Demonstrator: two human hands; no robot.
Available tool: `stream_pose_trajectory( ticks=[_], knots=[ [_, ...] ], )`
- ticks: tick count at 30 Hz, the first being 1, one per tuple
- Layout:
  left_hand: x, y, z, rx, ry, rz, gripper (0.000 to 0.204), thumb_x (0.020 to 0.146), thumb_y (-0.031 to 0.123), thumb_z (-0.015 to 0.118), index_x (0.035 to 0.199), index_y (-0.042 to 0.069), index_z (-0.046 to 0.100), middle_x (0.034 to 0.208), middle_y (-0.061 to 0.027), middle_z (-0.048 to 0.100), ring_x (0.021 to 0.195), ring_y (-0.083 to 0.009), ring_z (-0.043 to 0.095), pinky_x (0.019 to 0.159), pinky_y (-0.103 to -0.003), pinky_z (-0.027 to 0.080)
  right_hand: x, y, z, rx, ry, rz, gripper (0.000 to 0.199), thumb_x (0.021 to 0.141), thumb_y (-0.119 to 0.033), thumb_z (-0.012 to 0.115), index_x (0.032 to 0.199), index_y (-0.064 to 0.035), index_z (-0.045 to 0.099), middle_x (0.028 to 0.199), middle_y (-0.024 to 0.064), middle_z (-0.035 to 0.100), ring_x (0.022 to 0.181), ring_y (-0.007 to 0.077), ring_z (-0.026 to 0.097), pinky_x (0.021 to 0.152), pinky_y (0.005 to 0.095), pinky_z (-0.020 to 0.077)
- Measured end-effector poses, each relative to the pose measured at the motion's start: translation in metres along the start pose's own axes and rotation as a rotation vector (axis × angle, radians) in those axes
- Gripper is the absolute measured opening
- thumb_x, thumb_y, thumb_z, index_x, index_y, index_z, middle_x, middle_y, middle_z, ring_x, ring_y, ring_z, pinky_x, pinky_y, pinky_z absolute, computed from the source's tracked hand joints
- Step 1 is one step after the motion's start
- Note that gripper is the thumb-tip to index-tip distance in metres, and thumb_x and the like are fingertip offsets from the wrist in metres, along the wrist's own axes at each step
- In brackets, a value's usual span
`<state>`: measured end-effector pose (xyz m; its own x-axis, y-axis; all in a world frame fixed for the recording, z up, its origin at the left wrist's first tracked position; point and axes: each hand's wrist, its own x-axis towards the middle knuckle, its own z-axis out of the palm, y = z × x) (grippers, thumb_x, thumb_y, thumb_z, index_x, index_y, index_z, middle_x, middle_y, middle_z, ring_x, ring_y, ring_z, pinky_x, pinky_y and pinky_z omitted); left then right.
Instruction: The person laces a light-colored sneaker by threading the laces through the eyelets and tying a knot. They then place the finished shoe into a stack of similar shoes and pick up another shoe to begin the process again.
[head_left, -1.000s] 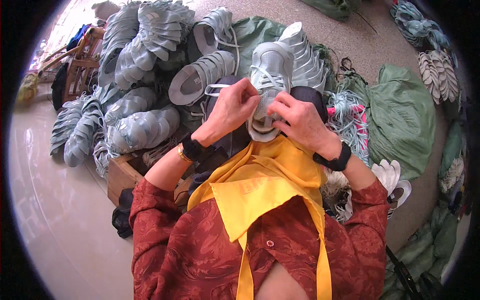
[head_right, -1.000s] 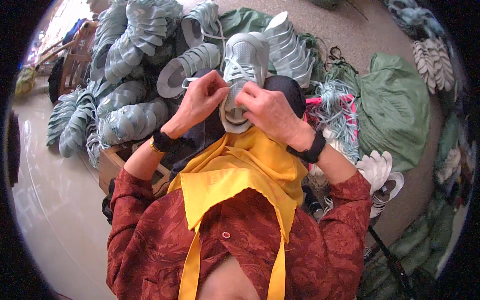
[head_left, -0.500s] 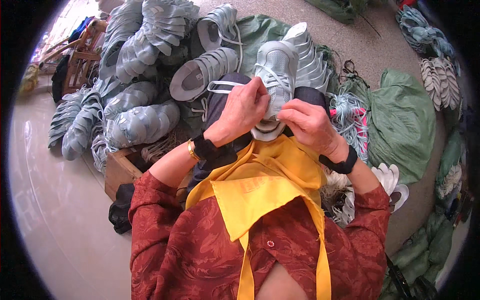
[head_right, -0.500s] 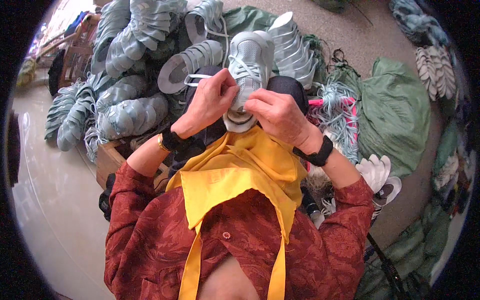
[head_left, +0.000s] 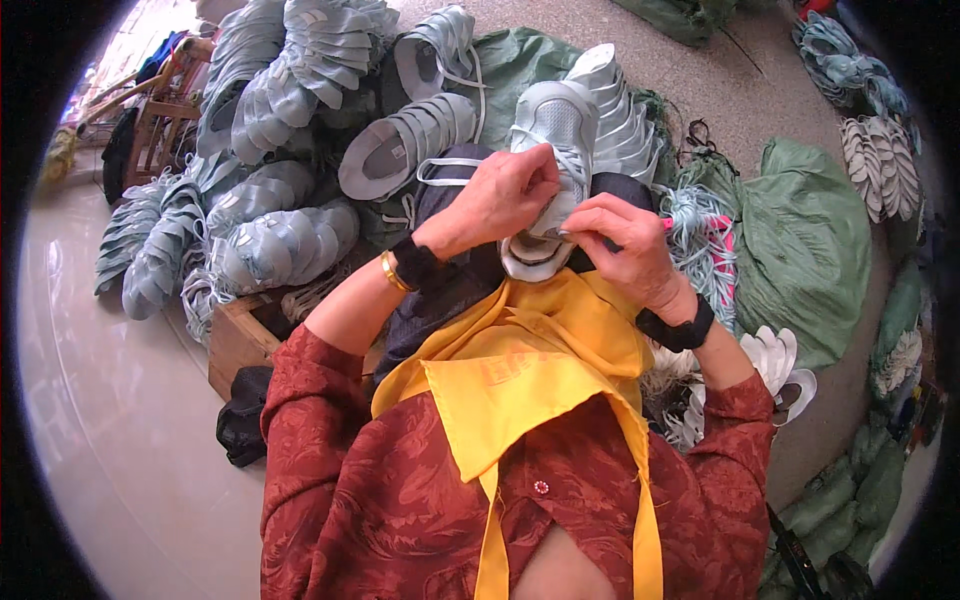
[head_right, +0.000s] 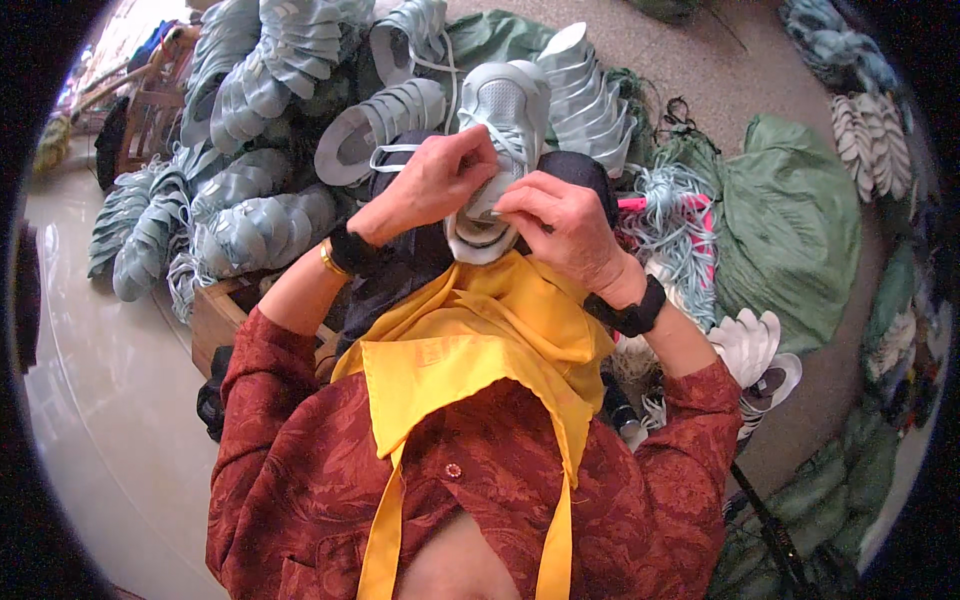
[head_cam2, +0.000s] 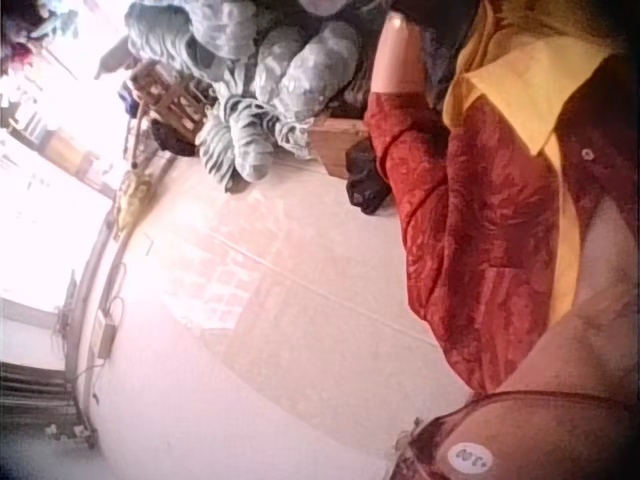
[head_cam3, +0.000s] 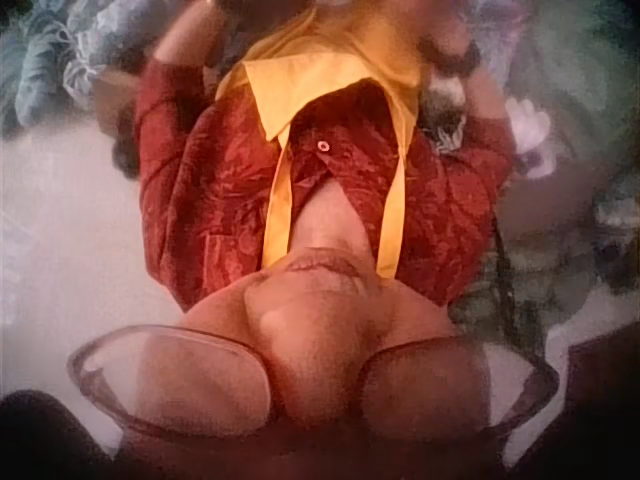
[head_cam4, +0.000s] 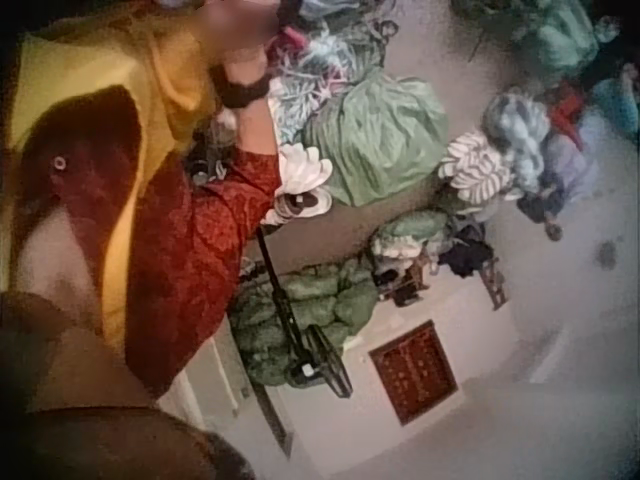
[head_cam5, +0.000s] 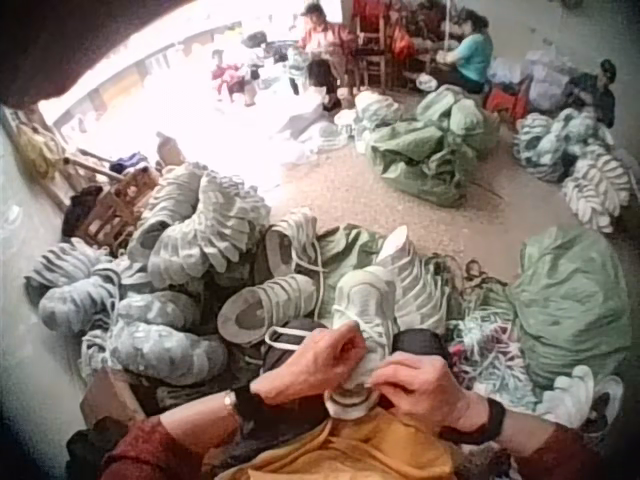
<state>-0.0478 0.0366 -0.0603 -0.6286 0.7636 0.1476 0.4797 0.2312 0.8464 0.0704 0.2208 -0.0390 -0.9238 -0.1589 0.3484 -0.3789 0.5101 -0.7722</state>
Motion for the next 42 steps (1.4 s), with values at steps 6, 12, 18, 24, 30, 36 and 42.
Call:
stream_pose_trajectory(
  ticks=[6, 12, 18, 24, 30, 36, 42],
  knots=[
    [-0.001, 0.009, -0.007, -0.011, -0.019, -0.075, 0.006, 0.088, 0.003, 0.060, 0.092, -0.001, 0.058, 0.074, -0.0211, 0.064, 0.069, -0.0358, 0.066, 0.062, -0.042, 0.050, 0.001, -0.003, 0.000, 0.007, 0.025, 0.069, 0.011, 0.082, 0.001, 0.074, 0.092, -0.0023, 0.071, 0.086, 0.0100, 0.068, 0.075, 0.0243, 0.069, 0.065, 0.0319, 0.0549],
    [0.000, 0.009, 0.012, 0.084, 0.107, -0.147, 0.008, 0.085, 0.006, 0.060, 0.088, -0.001, 0.062, 0.076, -0.0244, 0.067, 0.076, -0.0440, 0.067, 0.068, -0.051, 0.052, 0.008, -0.008, -0.009, 0.014, 0.049, 0.197, 0.014, 0.085, 0.000, 0.073, 0.098, -0.0025, 0.070, 0.089, 0.0091, 0.067, 0.071, 0.0206, 0.066, 0.063, 0.0304, 0.0532],
    [0.002, 0.010, 0.011, 0.122, 0.138, -0.213, 0.012, 0.083, 0.010, 0.064, 0.082, -0.003, 0.064, 0.076, -0.0246, 0.068, 0.077, -0.0439, 0.067, 0.070, -0.050, 0.053, 0.023, 0.012, 0.000, -0.274, 0.061, 0.079, 0.011, 0.086, -0.001, 0.067, 0.097, -0.0025, 0.067, 0.091, 0.0143, 0.062, 0.083, 0.0352, 0.066, 0.071, 0.0429, 0.0543],
    [0.003, 0.016, 0.008, 0.153, 0.128, -0.267, 0.015, 0.079, 0.012, 0.069, 0.080, -0.002, 0.065, 0.075, -0.0234, 0.068, 0.077, -0.0427, 0.068, 0.071, -0.049, 0.053, 0.036, 0.013, -0.006, -0.483, -0.125, 0.077, 0.003, 0.089, -0.004, 0.062, 0.089, -0.0011, 0.063, 0.091, 0.0164, 0.061, 0.084, 0.0369, 0.068, 0.071, 0.0448, 0.0559],
    [0.003, 0.019, 0.007, 0.201, 0.128, -0.283, 0.017, 0.079, 0.014, 0.073, 0.081, -0.001, 0.065, 0.075, -0.0216, 0.068, 0.076, -0.0405, 0.068, 0.069, -0.047, 0.053, 0.040, 0.021, -0.003, -0.590, -0.223, 0.069, 0.003, 0.086, -0.001, 0.059, 0.087, -0.0001, 0.061, 0.089, 0.0176, 0.062, 0.082, 0.0372, 0.069, 0.071, 0.0450, 0.0572],
    [0.002, 0.013, 0.008, 0.227, 0.148, -0.283, 0.021, 0.081, 0.017, 0.074, 0.084, -0.002, 0.065, 0.074, -0.0191, 0.068, 0.071, -0.0352, 0.068, 0.064, -0.041, 0.051, 0.048, 0.013, 0.005, -0.786, -0.290, 0.044, 0.006, 0.084, -0.003, 0.059, 0.088, -0.0005, 0.062, 0.088, 0.0186, 0.062, 0.081, 0.0373, 0.067, 0.070, 0.0450, 0.0564],
    [0.003, 0.008, -0.011, 0.074, 0.088, -0.277, 0.018, 0.087, 0.014, 0.068, 0.086, -0.003, 0.062, 0.069, -0.0110, 0.062, 0.065, -0.0135, 0.056, 0.062, -0.033, 0.049, 0.037, 0.024, -0.025, -0.581, -0.263, -0.010, 0.013, 0.082, -0.004, 0.059, 0.095, 0.0009, 0.059, 0.086, 0.0196, 0.059, 0.079, 0.0411, 0.062, 0.071, 0.0467, 0.0543]
  ],
)
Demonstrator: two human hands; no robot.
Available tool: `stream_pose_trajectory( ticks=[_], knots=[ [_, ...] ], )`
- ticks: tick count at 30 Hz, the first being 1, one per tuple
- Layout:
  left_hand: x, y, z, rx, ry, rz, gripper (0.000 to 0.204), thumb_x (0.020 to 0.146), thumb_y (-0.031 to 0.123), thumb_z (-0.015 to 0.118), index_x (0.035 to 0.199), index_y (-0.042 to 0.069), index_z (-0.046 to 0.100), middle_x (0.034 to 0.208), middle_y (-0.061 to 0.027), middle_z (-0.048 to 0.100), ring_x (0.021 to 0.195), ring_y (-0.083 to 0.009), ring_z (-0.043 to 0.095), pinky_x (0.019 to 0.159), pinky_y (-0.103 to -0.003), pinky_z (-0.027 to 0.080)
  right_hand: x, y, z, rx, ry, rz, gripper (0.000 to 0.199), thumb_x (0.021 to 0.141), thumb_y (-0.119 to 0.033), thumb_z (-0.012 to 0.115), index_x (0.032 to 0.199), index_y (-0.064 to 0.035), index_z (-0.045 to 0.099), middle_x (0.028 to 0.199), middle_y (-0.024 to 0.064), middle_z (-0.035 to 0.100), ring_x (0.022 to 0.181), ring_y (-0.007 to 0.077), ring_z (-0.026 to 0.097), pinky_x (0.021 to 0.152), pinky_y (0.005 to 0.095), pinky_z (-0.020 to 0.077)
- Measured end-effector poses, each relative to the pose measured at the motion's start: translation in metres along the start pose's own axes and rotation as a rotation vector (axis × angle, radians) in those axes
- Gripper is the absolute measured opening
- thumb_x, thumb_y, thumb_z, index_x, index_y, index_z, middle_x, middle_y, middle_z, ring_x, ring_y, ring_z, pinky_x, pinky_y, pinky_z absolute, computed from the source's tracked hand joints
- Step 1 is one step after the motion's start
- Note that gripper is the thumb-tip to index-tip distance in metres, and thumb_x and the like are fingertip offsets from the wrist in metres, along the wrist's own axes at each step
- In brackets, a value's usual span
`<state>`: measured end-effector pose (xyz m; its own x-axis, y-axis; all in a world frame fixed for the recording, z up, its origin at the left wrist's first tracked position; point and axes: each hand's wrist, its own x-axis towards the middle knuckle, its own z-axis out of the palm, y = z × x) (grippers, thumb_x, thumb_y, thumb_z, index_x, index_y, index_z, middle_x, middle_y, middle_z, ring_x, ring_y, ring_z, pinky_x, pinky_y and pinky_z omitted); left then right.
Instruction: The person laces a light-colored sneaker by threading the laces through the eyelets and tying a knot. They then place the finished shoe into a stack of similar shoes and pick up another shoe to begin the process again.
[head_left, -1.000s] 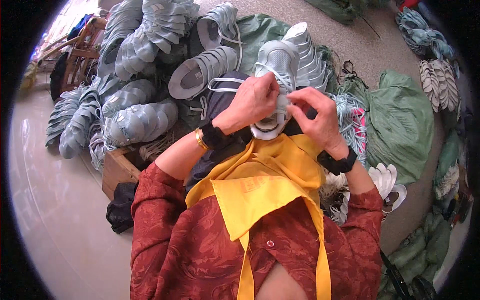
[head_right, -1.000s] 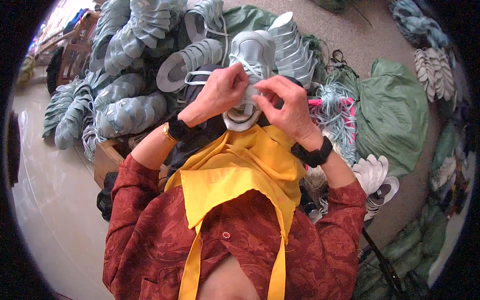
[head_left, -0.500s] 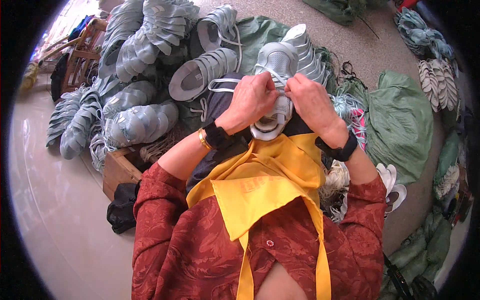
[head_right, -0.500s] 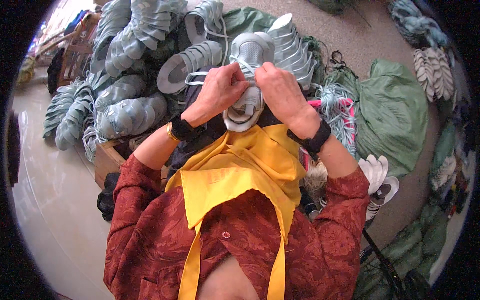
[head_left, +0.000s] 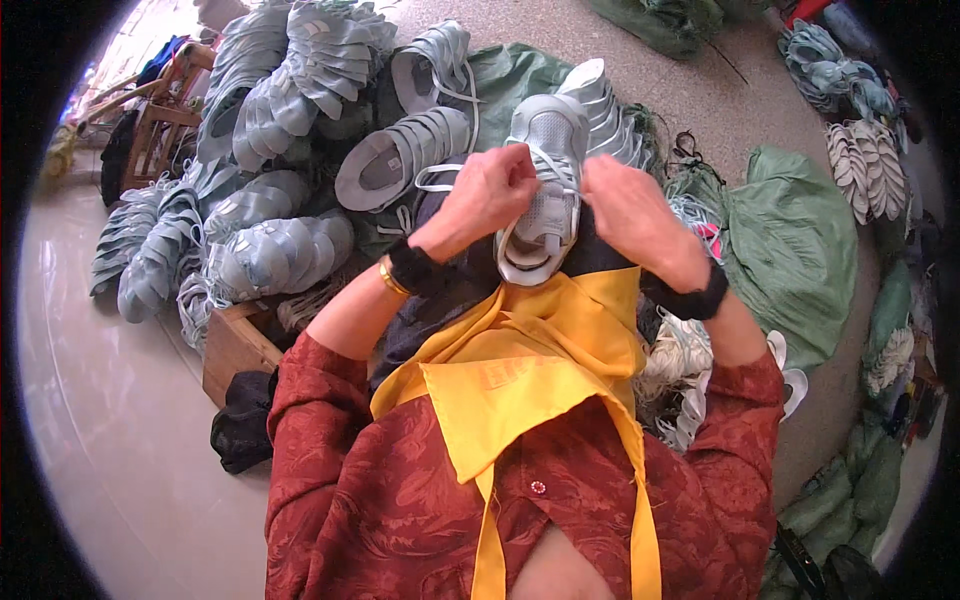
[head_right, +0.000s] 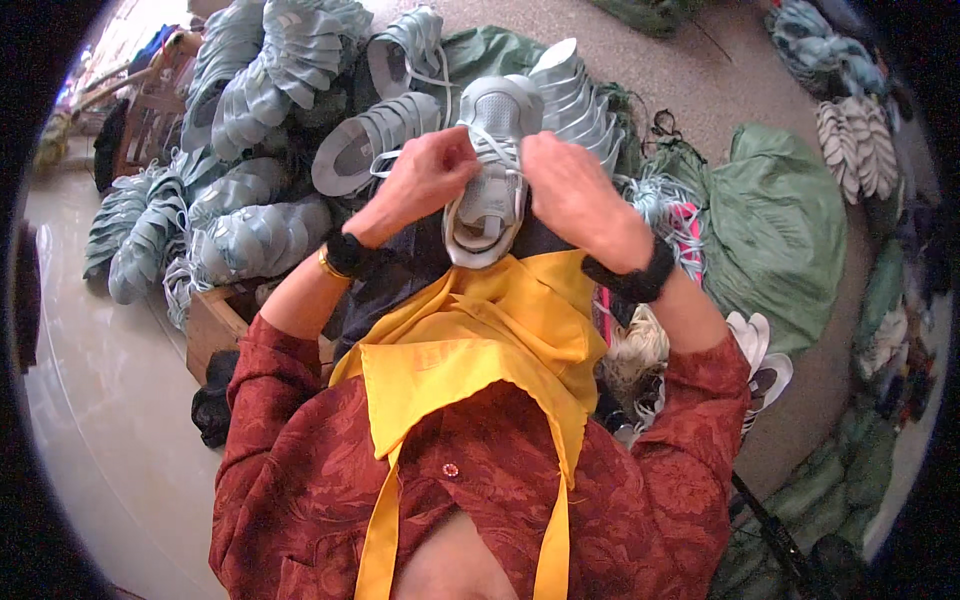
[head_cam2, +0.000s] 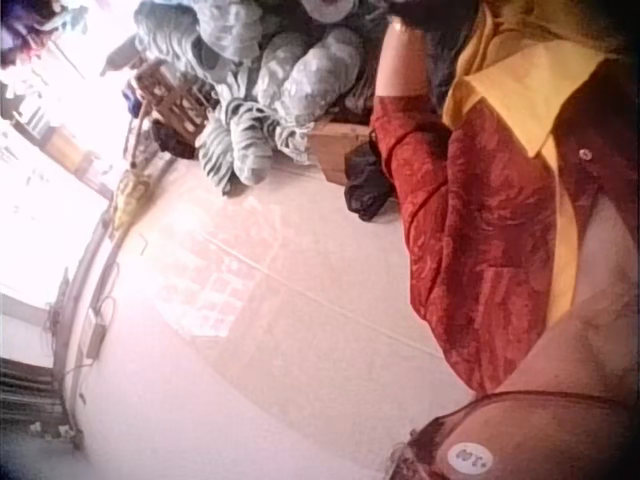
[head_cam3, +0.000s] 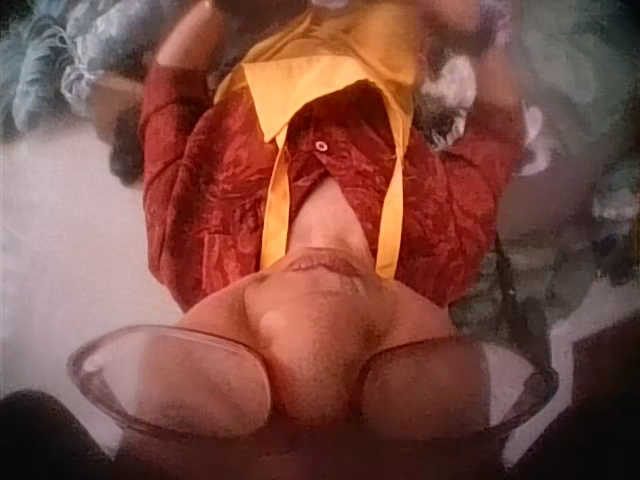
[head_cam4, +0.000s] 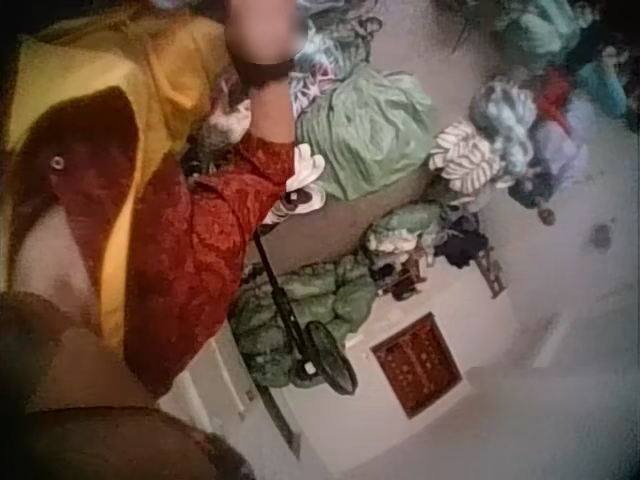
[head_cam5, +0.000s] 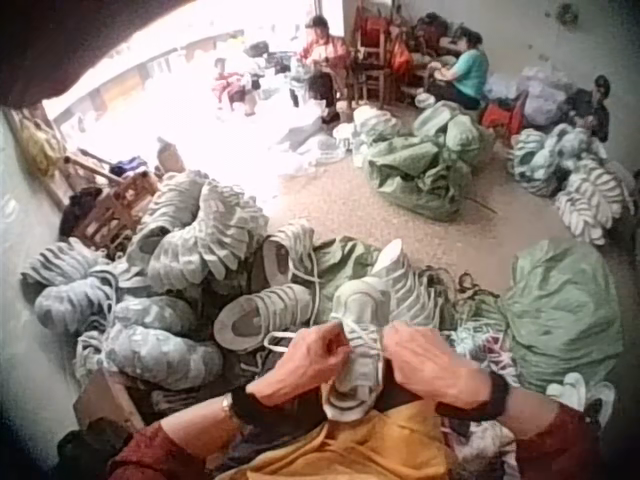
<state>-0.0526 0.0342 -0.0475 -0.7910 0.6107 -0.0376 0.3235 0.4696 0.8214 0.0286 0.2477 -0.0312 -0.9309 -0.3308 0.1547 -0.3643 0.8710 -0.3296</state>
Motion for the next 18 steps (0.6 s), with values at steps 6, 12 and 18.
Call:
stream_pose_trajectory(
  ticks=[6, 12, 18],
  knots=[
    [0.004, -0.011, -0.039, -0.242, -0.202, -0.070, 0.011, 0.096, 0.012, 0.064, 0.090, 0.003, 0.060, 0.075, 0.0033, 0.056, 0.069, -0.0058, 0.051, 0.061, -0.024, 0.042, -0.047, 0.030, -0.069, 1.035, -0.275, 0.545, 0.018, 0.098, -0.010, 0.057, 0.112, 0.0022, 0.059, 0.100, 0.0094, 0.065, 0.085, 0.0136, 0.059, 0.078, 0.0270, 0.0505],
    [0.005, -0.006, -0.066, -0.582, -0.248, 0.009, 0.015, 0.100, 0.017, 0.065, 0.092, 0.006, 0.060, 0.082, 0.0046, 0.053, 0.078, -0.0053, 0.049, 0.071, -0.021, 0.041, -0.118, 0.060, -0.080, 1.777, 0.555, 0.425, 0.028, 0.100, -0.010, 0.060, 0.125, 0.0036, 0.057, 0.112, 0.0121, 0.057, 0.094, 0.0117, 0.053, 0.081, 0.0243, 0.0481],
    [0.004, -0.011, -0.030, -0.349, -0.212, 0.015, 0.011, 0.095, 0.012, 0.067, 0.096, 0.003, 0.061, 0.082, -0.0013, 0.058, 0.073, -0.0067, 0.052, 0.064, -0.026, 0.046, -0.189, 0.100, -0.079, 2.103, 0.776, 0.305, 0.020, 0.102, -0.001, 0.055, 0.120, 0.0069, 0.050, 0.106, 0.0087, 0.047, 0.088, 0.0151, 0.050, 0.078, 0.0294, 0.0460]
  ],
)
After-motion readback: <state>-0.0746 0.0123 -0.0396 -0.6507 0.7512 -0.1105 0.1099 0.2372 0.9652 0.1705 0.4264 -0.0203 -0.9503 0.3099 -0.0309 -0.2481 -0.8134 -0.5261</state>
